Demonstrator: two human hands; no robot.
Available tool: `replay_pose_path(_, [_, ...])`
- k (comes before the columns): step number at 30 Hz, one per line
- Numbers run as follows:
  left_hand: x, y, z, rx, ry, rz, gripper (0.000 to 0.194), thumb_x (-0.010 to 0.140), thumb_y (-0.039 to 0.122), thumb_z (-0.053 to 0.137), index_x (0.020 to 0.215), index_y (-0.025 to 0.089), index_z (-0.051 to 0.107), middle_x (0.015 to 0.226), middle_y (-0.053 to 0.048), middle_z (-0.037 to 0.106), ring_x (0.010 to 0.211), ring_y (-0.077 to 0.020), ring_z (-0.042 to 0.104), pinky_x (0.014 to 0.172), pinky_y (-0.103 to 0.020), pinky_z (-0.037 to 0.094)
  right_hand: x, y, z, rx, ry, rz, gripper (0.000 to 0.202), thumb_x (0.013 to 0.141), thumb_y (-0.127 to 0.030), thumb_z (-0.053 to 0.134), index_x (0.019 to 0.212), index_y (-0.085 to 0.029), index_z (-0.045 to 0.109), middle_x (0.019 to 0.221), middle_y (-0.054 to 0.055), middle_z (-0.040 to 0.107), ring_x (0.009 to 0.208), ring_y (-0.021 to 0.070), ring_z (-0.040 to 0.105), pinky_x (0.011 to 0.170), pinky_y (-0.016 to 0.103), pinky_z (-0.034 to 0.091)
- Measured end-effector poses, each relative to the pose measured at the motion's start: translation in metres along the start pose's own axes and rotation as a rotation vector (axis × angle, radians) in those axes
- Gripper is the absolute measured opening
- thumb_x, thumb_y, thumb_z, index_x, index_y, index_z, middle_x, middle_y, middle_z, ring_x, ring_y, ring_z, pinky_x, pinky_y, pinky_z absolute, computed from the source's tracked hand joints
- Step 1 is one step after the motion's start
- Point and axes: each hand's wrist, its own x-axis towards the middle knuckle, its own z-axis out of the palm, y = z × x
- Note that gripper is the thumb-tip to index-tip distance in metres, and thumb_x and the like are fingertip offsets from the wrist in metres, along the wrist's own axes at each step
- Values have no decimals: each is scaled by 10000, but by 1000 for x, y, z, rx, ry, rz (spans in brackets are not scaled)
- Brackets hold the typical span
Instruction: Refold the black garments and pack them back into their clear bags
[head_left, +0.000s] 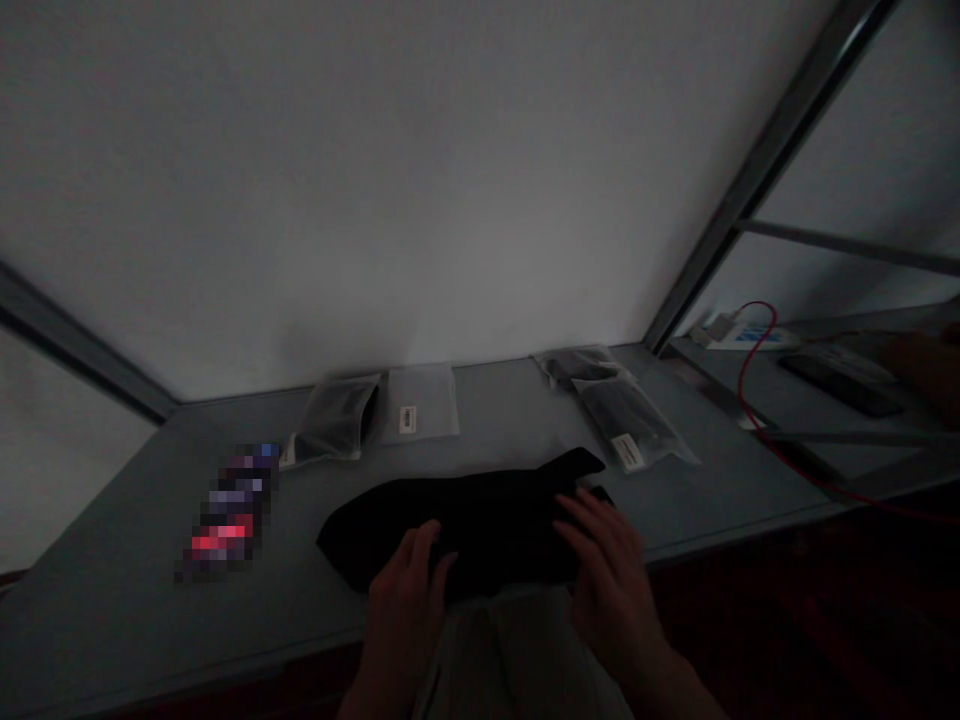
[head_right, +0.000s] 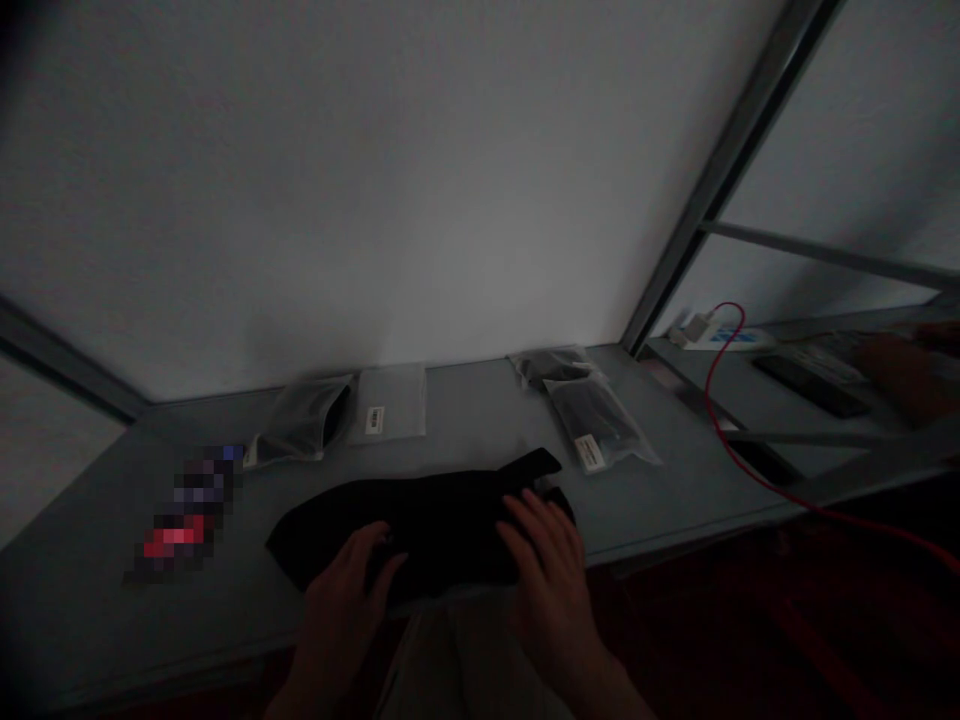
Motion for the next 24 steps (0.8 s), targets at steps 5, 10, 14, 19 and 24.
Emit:
replay_pose_path(5, [0,-4,1,39,-9,49,198,992,318,400,1048,209,556,894,-42,715,761,-166,712,644,-243,559,5,-18,19,-37,-177,53,287,911,-152,466,1183,-164,556,1080,110,644,1121,274,562,1044,548,387])
replay_pose_path(10, [2,-4,3,40,-28,43,207,998,325,386,1004,207,555,848,-28,695,705,-150,697,601,-227,536,1,1,27,-109,-123,171,178,838,-238,516,965,-160,614,894,106,557,914,298,524,857,544,459])
replay_pose_path(14, [2,-2,3,55,-27,21,200,993,317,386,967,211,554,828,-25,671,676,-153,681,586,-238,523,0,4,21,-129,-94,219,116,815,-247,499,840,-185,594,872,107,512,859,295,479,754,514,458])
replay_pose_path(19, [3,-1,0,37,-62,-13,175,985,308,402,957,215,548,841,-22,669,678,-151,679,584,-237,516,3,15,15,-235,-105,231,111,806,-280,546,826,-177,582,1022,148,518,1000,336,478,973,621,377])
replay_pose_path(24, [4,-2,0,31,-83,-10,176,981,313,411,957,210,553,832,-21,665,679,-156,684,583,-237,518,-3,43,8,-306,-90,225,150,812,-326,568,854,-185,599,1129,144,524,1085,347,489,1026,621,354])
